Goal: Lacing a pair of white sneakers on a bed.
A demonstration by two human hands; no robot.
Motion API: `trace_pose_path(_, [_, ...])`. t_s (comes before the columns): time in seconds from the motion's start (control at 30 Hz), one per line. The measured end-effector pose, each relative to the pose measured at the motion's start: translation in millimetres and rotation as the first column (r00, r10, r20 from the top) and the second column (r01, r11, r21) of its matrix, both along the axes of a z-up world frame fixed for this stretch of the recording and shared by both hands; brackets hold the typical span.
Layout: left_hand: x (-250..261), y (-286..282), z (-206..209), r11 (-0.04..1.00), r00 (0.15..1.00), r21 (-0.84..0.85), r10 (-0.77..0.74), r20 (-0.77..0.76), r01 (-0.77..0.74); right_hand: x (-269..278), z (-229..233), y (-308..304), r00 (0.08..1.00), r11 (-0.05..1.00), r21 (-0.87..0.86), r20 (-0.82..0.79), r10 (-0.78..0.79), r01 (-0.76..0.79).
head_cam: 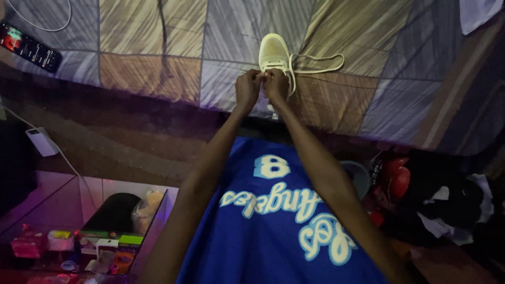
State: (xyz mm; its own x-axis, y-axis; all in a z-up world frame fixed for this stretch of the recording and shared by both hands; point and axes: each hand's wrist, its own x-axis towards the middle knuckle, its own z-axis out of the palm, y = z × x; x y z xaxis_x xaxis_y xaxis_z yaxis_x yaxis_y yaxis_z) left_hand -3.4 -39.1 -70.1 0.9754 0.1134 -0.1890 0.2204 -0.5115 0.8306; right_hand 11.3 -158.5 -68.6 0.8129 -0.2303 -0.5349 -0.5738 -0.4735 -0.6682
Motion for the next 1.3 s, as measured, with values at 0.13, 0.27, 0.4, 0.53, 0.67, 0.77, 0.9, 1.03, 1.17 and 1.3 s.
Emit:
trace_pose_path(0.13, [7.2, 4.0, 7.6, 0.998, 0.993, -0.014, 0.059, -0.101, -0.061, -0.5, 1.6, -6.0, 0.998, 0.988, -0.141, 0.021, 0.063, -0.06])
trace_pose_path(0.27, [21.4, 13.3, -29.5, 0.999, 0.997, 0.034, 0.016, 0.081, -0.019, -19.6, 74.7, -3.1, 0.743, 0.698, -0.637, 0.283, 0.607, -0.327])
trace_pose_path(0.4, [56.6, 74.8, -179.3, 0.903, 0.996, 0.424, 0.085, -0.011, -0.072, -70.1, 69.6, -19.5, 0.599, 0.559, -0.693, 0.225, 0.768, -0.456])
trace_pose_path(0.53, [87.7, 184.0, -108.4, 0.923, 0.922, 0.056, 0.375, 0.096, -0.381, -95.7, 25.6, -44.3, 0.703, 0.66, -0.626, 0.239, 0.67, -0.416])
trace_pose_path(0.67, [87.0, 220.5, -112.5, 0.48, 0.8, -0.797, 0.6, -0.007, -0.367, -104.4, 20.8, -45.0, 0.701, 0.746, -0.467, 0.313, 0.641, -0.475])
trace_pose_path(0.77, [75.6, 157.3, -90.2, 0.839, 0.955, -0.538, 0.216, 0.205, -0.075, -98.3, 8.5, -39.4, 0.667, 0.732, -0.513, 0.354, 0.656, -0.448])
trace_pose_path(0.9, [30.1, 47.5, -63.8, 0.958, 0.896, 0.067, -0.285, 0.34, 0.279, -101.8, -6.1, -44.7, 0.601, 0.705, -0.599, 0.421, 0.68, -0.379])
trace_pose_path(1.03, [10.4, 7.7, -42.4, 0.95, 0.962, 0.182, -0.267, 0.055, 0.253, -102.1, -11.5, -51.3, 0.587, 0.622, -0.581, 0.282, 0.759, -0.526])
trace_pose_path(1.17, [17.7, 15.4, -10.6, 0.977, 0.985, 0.133, -0.161, -0.057, 0.167, -103.1, -16.8, -47.5, 0.651, 0.708, -0.557, 0.35, 0.674, -0.433])
trace_pose_path(1.3, [49.2, 43.8, 0.2, 0.973, 0.995, -0.223, -0.033, 0.094, 0.053, -106.0, -36.8, -50.1, 0.589, 0.692, -0.587, 0.404, 0.7, -0.419])
